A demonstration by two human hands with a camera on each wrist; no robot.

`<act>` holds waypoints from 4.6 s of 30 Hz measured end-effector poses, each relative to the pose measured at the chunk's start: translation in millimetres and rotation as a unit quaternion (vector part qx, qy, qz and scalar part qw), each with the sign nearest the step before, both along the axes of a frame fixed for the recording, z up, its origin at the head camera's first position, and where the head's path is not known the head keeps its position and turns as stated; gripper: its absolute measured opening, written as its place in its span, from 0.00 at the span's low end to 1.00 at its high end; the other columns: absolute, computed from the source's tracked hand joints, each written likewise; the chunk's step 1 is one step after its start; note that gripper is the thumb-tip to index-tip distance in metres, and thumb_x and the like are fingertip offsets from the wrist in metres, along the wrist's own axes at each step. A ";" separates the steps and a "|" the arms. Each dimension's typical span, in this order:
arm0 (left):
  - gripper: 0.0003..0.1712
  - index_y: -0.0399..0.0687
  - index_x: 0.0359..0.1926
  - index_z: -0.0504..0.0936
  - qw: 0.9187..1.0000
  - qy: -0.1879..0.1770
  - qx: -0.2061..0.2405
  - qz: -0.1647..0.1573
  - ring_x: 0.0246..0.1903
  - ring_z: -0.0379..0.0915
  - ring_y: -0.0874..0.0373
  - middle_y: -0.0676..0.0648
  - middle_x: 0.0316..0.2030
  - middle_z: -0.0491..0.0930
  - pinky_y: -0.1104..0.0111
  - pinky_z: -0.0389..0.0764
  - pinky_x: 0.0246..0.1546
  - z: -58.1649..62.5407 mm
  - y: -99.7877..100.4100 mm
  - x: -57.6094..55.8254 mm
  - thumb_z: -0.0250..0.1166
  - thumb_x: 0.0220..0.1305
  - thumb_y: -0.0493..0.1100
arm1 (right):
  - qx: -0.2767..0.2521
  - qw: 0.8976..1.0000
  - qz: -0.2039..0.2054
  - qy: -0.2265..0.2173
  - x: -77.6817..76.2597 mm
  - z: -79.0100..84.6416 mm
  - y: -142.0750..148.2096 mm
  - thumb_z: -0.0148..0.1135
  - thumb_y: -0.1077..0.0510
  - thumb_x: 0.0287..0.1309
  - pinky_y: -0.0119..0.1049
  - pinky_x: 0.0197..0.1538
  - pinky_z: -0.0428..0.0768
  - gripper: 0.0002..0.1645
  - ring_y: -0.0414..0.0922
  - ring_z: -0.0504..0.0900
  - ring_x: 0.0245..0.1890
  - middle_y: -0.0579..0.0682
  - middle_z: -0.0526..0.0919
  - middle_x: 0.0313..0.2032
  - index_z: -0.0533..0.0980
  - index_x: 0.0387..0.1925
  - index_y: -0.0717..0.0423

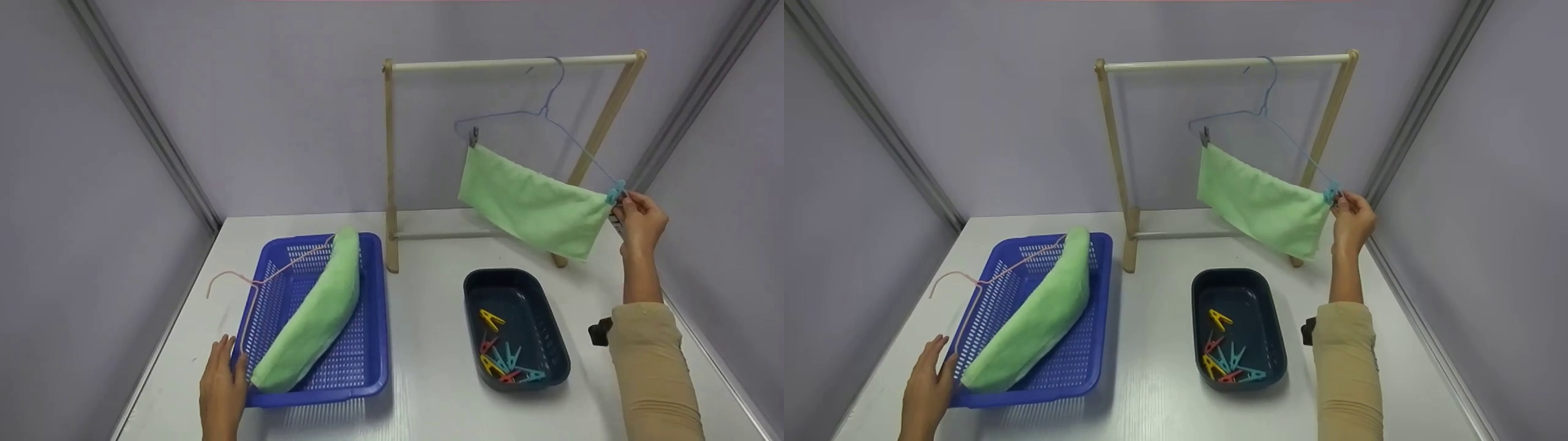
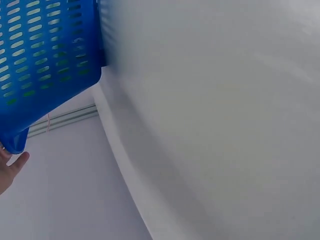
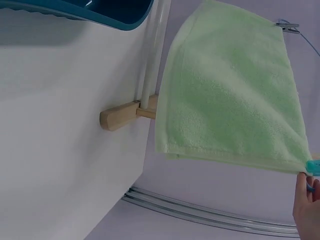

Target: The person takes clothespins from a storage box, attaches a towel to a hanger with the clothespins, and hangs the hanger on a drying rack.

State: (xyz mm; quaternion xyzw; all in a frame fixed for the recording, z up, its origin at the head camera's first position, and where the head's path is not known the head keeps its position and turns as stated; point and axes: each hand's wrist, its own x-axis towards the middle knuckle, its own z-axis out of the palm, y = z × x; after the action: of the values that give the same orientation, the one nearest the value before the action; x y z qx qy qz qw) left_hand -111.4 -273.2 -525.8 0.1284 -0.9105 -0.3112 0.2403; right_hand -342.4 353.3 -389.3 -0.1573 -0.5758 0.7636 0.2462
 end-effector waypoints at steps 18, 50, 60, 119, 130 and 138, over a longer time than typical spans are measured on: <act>0.25 0.32 0.59 0.68 0.997 0.003 -0.059 -0.049 0.59 0.58 0.38 0.36 0.59 0.66 0.46 0.59 0.55 -16.8 4.8 -3.4 0.57 0.65 0.41 | 0.042 0.999 0.005 -0.017 0.6 -0.5 0.2 0.50 0.65 0.64 0.25 0.48 0.73 0.21 0.39 0.75 0.43 0.49 0.71 0.41 0.66 0.57 0.70; 0.19 0.32 0.58 0.67 0.997 -0.027 0.011 -0.076 0.58 0.57 0.38 0.33 0.57 0.65 0.45 0.58 0.56 -13.3 -13.9 -6.6 0.46 0.67 0.28 | 0.111 0.994 -0.009 -0.023 14.5 -9.7 -3.3 0.53 0.67 0.62 0.25 0.46 0.74 0.12 0.42 0.77 0.41 0.51 0.74 0.40 0.73 0.47 0.63; 0.25 0.40 0.68 0.55 0.981 -0.117 0.112 -0.111 0.65 0.44 0.39 0.34 0.66 0.49 0.47 0.50 0.61 -9.3 -22.9 -6.7 0.39 0.74 0.40 | 0.121 0.991 0.049 0.020 30.8 -7.5 -16.1 0.51 0.68 0.62 0.24 0.42 0.76 0.11 0.42 0.79 0.36 0.52 0.76 0.36 0.72 0.45 0.68; 0.33 0.37 0.69 0.48 0.977 -0.180 0.019 -0.109 0.65 0.39 0.37 0.34 0.68 0.45 0.40 0.46 0.58 -11.8 -25.9 -16.6 0.39 0.73 0.52 | 0.714 0.513 0.446 -0.164 22.2 -99.2 -148.0 0.64 0.59 0.52 0.48 0.39 0.77 0.13 0.54 0.78 0.35 0.56 0.79 0.32 0.77 0.36 0.66; 0.33 0.37 0.69 0.47 0.978 -0.179 0.014 -0.104 0.66 0.37 0.38 0.36 0.68 0.44 0.41 0.45 0.59 -13.6 -27.3 -16.2 0.40 0.72 0.52 | 0.741 0.482 0.415 -0.214 20.2 -120.5 -165.4 0.64 0.60 0.50 0.47 0.36 0.78 0.20 0.55 0.78 0.34 0.63 0.79 0.35 0.74 0.41 0.72; 0.33 0.38 0.70 0.46 0.978 -0.178 0.015 -0.112 0.64 0.41 0.36 0.38 0.69 0.43 0.40 0.48 0.58 -12.7 -26.9 -15.9 0.41 0.72 0.51 | 0.747 0.482 0.401 -0.221 21.6 -128.6 -171.2 0.66 0.58 0.50 0.47 0.35 0.78 0.16 0.50 0.74 0.28 0.61 0.79 0.33 0.77 0.35 0.69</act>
State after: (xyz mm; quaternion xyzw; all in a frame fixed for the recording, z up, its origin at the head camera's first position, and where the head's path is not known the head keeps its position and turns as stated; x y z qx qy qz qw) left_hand -127.3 -300.1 -538.5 0.0824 -0.9425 -0.3218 0.0364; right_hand -320.7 182.1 -517.9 0.1700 -0.9655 0.0024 -0.1973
